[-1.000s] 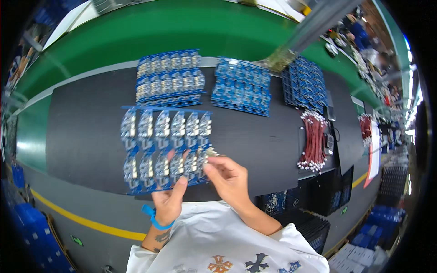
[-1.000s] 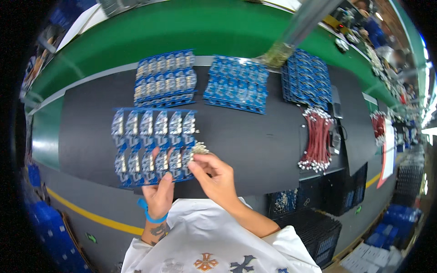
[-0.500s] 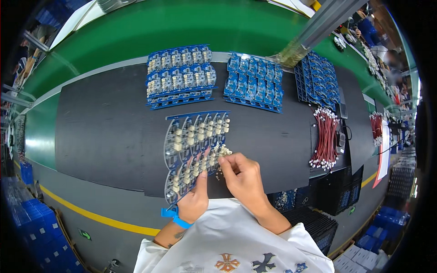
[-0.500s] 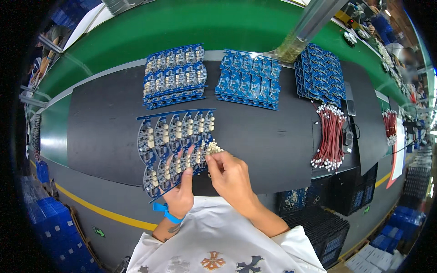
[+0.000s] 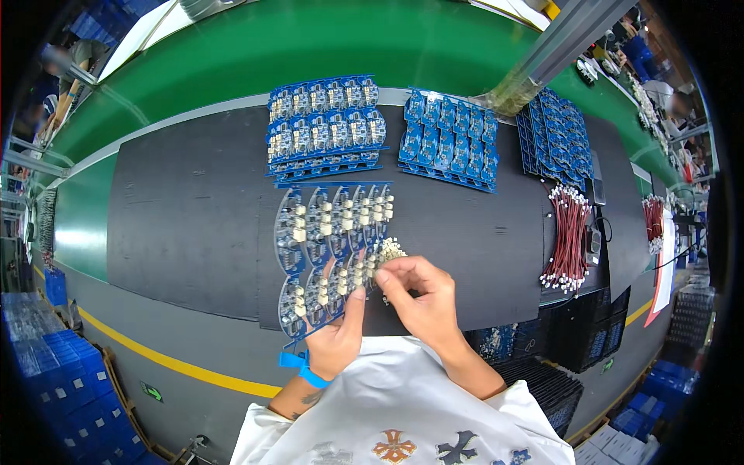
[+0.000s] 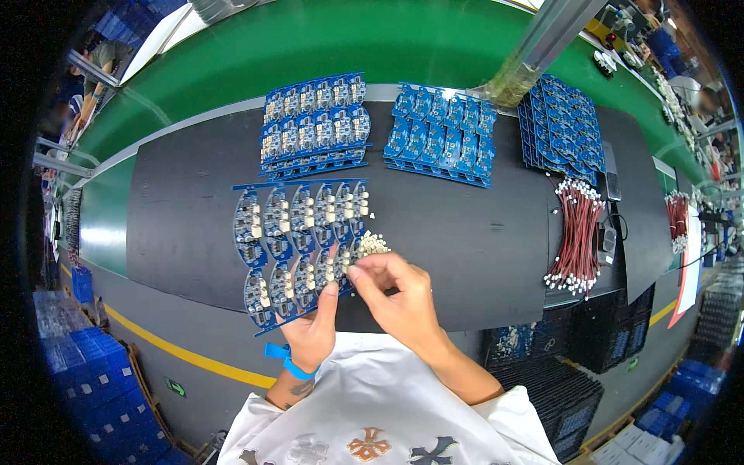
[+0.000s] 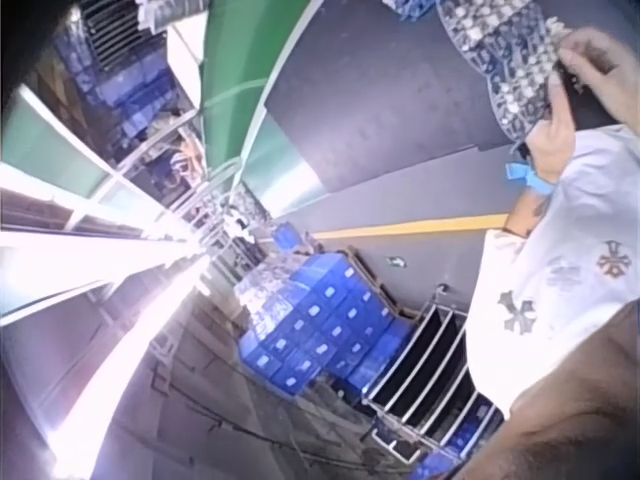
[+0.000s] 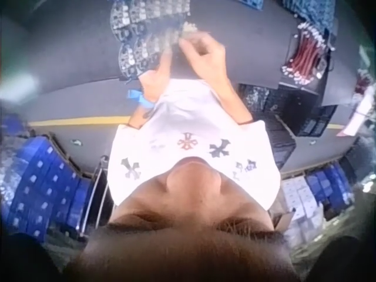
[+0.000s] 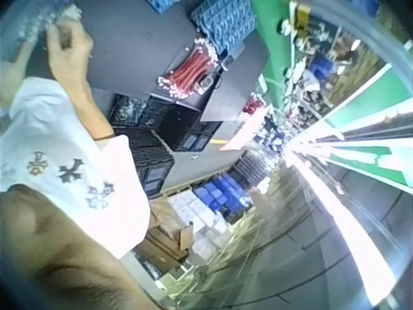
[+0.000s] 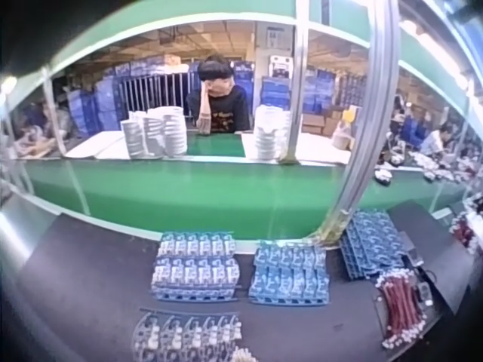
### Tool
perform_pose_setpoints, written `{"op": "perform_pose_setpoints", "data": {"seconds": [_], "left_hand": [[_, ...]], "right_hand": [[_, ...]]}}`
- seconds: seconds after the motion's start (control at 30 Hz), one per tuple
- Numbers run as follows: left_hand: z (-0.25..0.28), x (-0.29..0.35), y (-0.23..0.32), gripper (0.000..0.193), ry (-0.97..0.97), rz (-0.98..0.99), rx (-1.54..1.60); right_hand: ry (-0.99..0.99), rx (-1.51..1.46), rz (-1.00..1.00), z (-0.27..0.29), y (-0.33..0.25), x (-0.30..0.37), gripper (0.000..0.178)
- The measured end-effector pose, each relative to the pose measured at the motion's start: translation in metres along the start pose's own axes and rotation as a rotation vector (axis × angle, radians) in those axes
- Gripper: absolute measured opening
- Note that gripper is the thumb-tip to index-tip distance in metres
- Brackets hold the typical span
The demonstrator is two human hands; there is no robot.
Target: The person picks up small electronic components and inserts them into specific slots on a blue circuit board panel by hand.
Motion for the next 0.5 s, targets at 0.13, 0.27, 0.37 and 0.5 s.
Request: {"op": "perform_pose_setpoints", "data": {"seconds": [0.13,0.27,0.37,0.5], "left_hand": [[0.002,0.003,0.0,0.039,-0.12,-0.041,-0.136],[0.004,0.008,-0.011,0.028,0.022,0.096,-0.166],[0.011,0.005,-0.012,0.031,0.073,-0.076,-0.36],[0.006,-0.003,-0.005,0.029,0.145,0.002,-0.015]], "right_hand": [[-0.129,-0.123,-0.168,-0.007,0.005,-0.002,0.01],[-0.117,-0.072,-0.263,-0.01,0.004,0.001,0.011],[-0.072,-0.038,-0.249,-0.007,0.003,0.001,0.011],[-0.063,0.095,-0.144,-0.005,0.005,-0.003,0.01]]}}
Point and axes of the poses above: each hand's wrist, its own x-axis away from the middle knuckle, its own z-axis out of the back of the hand, y = z × x, the point moved 3 cm from there along -x, towards the middle knuckle, and after that the axes turned 5 degrees about y, right-handed, at the moved point
